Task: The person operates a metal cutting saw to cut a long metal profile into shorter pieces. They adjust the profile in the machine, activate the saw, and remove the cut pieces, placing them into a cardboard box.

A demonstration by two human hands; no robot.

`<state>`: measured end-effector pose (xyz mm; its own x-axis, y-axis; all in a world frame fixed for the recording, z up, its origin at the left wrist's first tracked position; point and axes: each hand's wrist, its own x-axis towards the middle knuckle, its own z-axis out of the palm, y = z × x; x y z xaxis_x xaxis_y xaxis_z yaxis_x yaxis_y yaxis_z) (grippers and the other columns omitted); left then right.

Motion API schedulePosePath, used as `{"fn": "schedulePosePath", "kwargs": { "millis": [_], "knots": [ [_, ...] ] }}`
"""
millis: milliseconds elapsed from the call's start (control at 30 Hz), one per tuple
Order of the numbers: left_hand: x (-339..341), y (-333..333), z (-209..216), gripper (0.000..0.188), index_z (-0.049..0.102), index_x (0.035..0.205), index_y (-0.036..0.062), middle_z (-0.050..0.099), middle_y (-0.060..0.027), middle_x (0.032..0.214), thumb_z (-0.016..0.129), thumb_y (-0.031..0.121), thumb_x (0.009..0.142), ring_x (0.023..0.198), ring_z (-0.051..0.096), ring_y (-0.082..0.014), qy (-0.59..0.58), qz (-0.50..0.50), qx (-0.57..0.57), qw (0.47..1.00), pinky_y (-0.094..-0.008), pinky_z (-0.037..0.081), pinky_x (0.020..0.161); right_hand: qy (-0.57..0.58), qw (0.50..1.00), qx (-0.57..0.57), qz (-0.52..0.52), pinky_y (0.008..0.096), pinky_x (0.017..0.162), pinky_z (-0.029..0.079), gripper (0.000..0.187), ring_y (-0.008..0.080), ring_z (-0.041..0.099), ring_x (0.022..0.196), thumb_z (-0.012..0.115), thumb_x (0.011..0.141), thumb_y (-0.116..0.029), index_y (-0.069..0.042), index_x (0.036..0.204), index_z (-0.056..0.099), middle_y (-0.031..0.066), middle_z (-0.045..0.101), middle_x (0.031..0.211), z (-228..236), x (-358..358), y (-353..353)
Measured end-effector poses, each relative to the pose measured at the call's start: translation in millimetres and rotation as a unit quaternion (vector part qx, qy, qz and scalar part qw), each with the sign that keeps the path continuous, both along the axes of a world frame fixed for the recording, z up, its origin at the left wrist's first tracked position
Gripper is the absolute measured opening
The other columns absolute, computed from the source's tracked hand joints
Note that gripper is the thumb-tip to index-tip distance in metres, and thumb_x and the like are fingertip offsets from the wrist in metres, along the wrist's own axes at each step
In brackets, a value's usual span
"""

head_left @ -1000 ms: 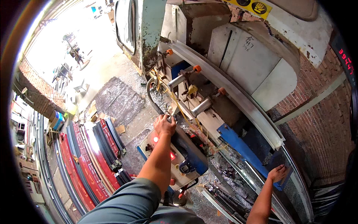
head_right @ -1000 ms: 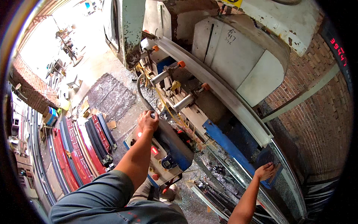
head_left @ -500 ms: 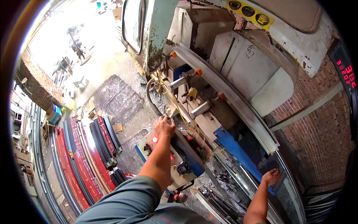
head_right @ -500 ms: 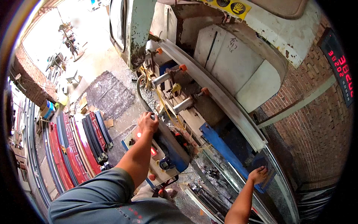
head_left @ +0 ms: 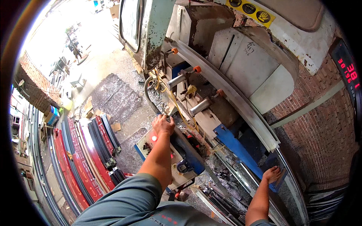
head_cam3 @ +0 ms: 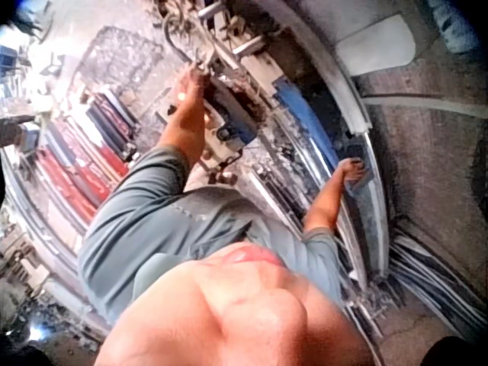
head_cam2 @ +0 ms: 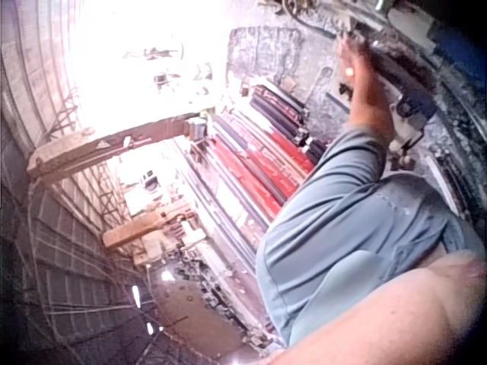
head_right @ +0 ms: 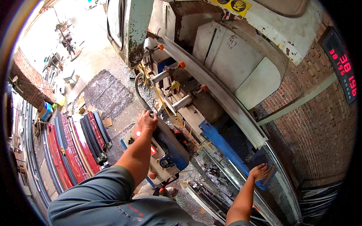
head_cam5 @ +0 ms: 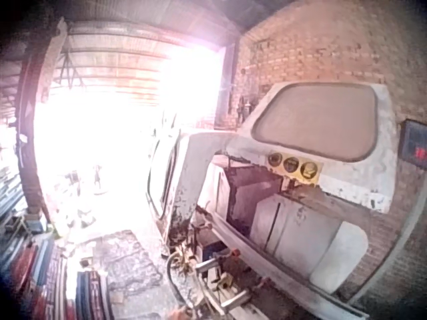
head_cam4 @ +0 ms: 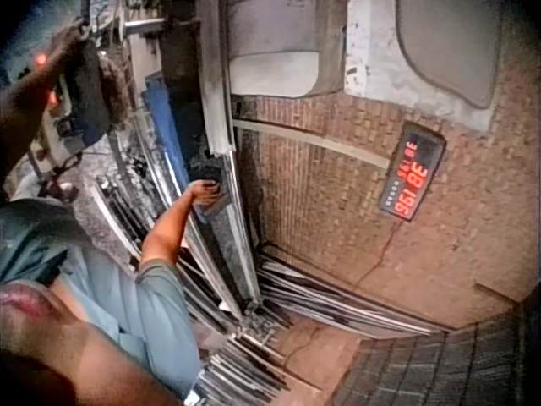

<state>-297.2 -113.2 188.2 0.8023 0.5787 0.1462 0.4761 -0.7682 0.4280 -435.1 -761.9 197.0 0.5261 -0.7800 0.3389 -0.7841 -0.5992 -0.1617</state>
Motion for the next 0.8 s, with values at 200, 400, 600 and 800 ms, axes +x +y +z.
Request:
{"fn": "schedulePosePath", "kwargs": {
  "millis": [200,400,600,800],
  "knots": [
    [1,0,0,0.038,0.074,0.1,0.0134,0.066,-0.0077,0.11,0.058,0.046,0.087,0.111,0.058,-0.0263,0.0,-0.005,-0.01,1.0,-0.0411,0.04,0.098,-0.026,1.0,0.001,0.001,0.0489,0.111,0.036,0.047,0.0346,0.044,0.136,0.032,0.107,-0.035,-0.009,0.142,0.052,0.0143,0.047,0.148,-7,-3,-5],
    [-2,1,3,0.039,0.074,0.1,0.0131,0.066,-0.0083,0.109,0.058,0.046,0.086,0.111,0.058,-0.0265,0.008,-0.002,-0.001,1.0,-0.041,0.04,0.097,-0.042,0.999,0.004,0.012,0.0485,0.111,0.037,0.046,0.0344,0.043,0.137,0.033,0.104,-0.025,-0.01,0.143,0.051,0.0138,0.046,0.15,-1,-2,5],
    [2,2,-1,0.034,0.075,0.094,0.0144,0.067,-0.0069,0.104,0.061,0.043,0.084,0.108,0.059,-0.0262,-0.028,0.002,0.0,1.0,-0.0403,0.041,0.096,-0.069,0.998,0.009,-0.011,0.0494,0.112,0.037,0.046,0.0349,0.044,0.136,0.035,0.103,-0.024,-0.009,0.142,0.053,0.0148,0.046,0.15,-5,-7,-7],
    [3,5,-6,0.034,0.075,0.094,0.015,0.068,-0.0062,0.105,0.061,0.044,0.084,0.107,0.059,-0.0252,-0.036,0.004,-0.002,0.999,-0.0398,0.041,0.096,-0.066,0.998,-0.014,-0.001,0.049,0.111,0.038,0.044,0.0355,0.046,0.135,0.037,0.102,-0.022,-0.007,0.139,0.055,0.0149,0.048,0.148,-3,-8,-6]
  ]
}}
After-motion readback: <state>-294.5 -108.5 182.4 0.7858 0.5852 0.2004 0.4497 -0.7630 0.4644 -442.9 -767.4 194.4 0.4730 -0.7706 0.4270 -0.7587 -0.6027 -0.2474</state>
